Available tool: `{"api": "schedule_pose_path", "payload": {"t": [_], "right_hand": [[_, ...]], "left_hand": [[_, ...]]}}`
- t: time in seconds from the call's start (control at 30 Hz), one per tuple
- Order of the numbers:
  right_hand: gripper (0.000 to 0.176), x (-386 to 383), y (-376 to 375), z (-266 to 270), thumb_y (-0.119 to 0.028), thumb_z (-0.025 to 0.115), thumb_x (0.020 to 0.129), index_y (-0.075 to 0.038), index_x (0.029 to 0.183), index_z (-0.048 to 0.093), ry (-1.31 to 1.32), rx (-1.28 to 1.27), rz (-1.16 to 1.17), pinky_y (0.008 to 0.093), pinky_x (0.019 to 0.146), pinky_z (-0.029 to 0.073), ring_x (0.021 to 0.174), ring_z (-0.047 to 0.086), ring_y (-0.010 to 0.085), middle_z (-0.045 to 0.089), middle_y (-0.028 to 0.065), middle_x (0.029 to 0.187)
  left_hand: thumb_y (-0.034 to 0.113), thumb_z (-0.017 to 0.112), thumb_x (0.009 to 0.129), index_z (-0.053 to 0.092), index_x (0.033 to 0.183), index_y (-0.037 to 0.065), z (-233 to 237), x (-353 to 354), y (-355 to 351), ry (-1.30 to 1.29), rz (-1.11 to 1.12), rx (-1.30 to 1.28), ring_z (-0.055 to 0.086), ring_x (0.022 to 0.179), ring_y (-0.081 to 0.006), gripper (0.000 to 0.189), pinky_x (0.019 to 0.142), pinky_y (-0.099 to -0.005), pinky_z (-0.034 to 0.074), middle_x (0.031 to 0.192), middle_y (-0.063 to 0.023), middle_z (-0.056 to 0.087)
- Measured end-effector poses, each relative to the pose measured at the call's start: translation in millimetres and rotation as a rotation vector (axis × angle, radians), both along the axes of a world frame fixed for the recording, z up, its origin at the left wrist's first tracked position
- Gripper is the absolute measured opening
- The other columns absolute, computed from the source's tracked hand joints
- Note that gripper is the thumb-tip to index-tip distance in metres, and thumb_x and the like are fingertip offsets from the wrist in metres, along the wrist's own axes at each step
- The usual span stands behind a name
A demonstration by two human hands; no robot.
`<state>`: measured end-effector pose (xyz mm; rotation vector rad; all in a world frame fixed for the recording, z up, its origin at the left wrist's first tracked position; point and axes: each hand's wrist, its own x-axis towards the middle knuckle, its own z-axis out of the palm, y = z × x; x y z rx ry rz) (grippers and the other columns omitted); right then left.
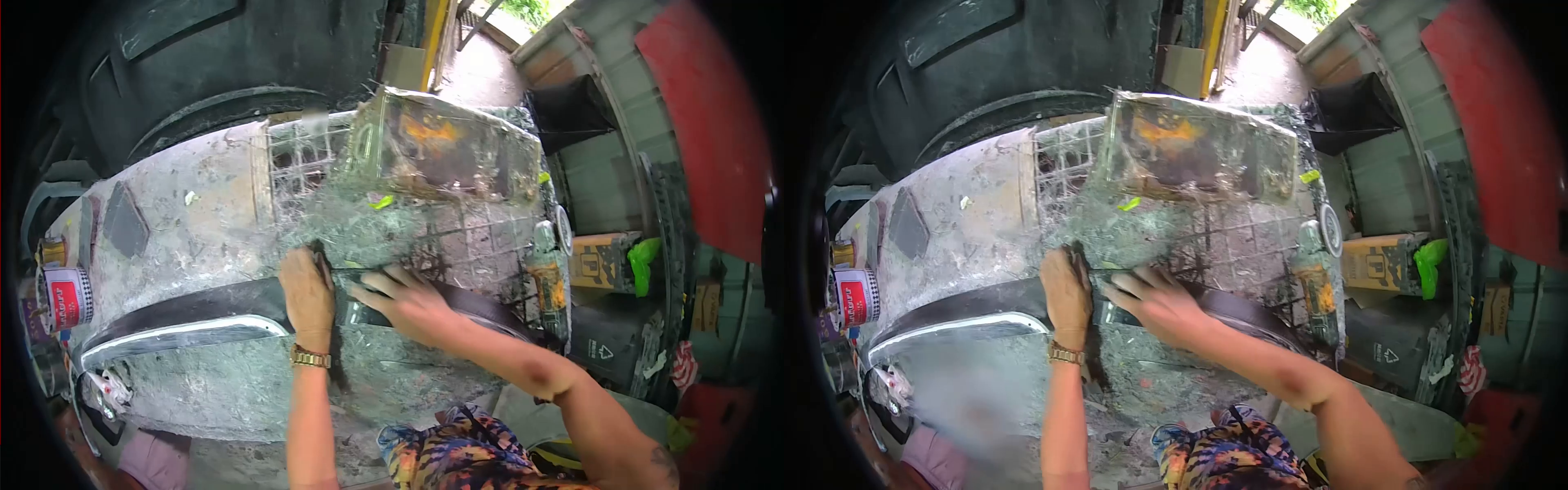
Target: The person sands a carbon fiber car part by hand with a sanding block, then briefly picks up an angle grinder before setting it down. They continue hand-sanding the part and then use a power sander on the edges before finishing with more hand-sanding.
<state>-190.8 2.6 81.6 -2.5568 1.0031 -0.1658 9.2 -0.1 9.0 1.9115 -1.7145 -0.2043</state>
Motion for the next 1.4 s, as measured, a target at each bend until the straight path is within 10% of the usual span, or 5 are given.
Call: {"api": "schedule_pose_path", "payload": {"t": [0.23,0.5,1.27,1.4], "right_hand": [[0.047,-100,13,38,-0.007,0.068,0.089,-0.016,0.136,0.068,-0.108,-0.114,-0.291,0.0426,0.096,0.050,0.110,0.059,0.0276,0.062,0.0089,0.125],[0.065,-140,79,1,-0.011,0.068,0.079,-0.017,0.144,0.063,0.054,-0.145,-0.112,0.0378,0.097,0.048,0.116,0.055,0.0215,0.057,0.0019,0.133],[0.044,-71,-7,18,-0.001,0.067,0.085,-0.011,0.128,0.069,-0.112,0.047,0.055,0.0382,0.099,0.049,0.114,0.059,0.0293,0.061,0.0084,0.127],[0.043,-138,12,67,-0.005,0.070,0.088,-0.016,0.130,0.069,-0.172,-0.052,-0.284,0.0411,0.099,0.049,0.112,0.060,0.0303,0.063,0.0103,0.123]], "left_hand": [[0.013,0.058,0.102,0.054,0.112,0.000,-11,0,0,-0.045,0.018,0.015,0.055,0.100,-0.0394,0.017,0.089,-0.0489,0.044,0.103,-0.0202,0.055],[0.013,0.059,0.103,0.055,0.113,0.000,-15,2,-2,-0.075,0.036,0.034,0.058,0.103,-0.0401,0.016,0.090,-0.0492,0.046,0.107,-0.0201,0.061],[0.013,0.058,0.104,0.054,0.116,0.000,-11,3,-1,-0.043,0.022,0.033,0.057,0.107,-0.0417,0.019,0.094,-0.0493,0.045,0.110,-0.0217,0.060],[0.014,0.057,0.104,0.055,0.116,0.000,-17,4,1,-0.072,0.020,0.001,0.057,0.106,-0.0411,0.019,0.093,-0.0490,0.045,0.109,-0.0214,0.059]]}}
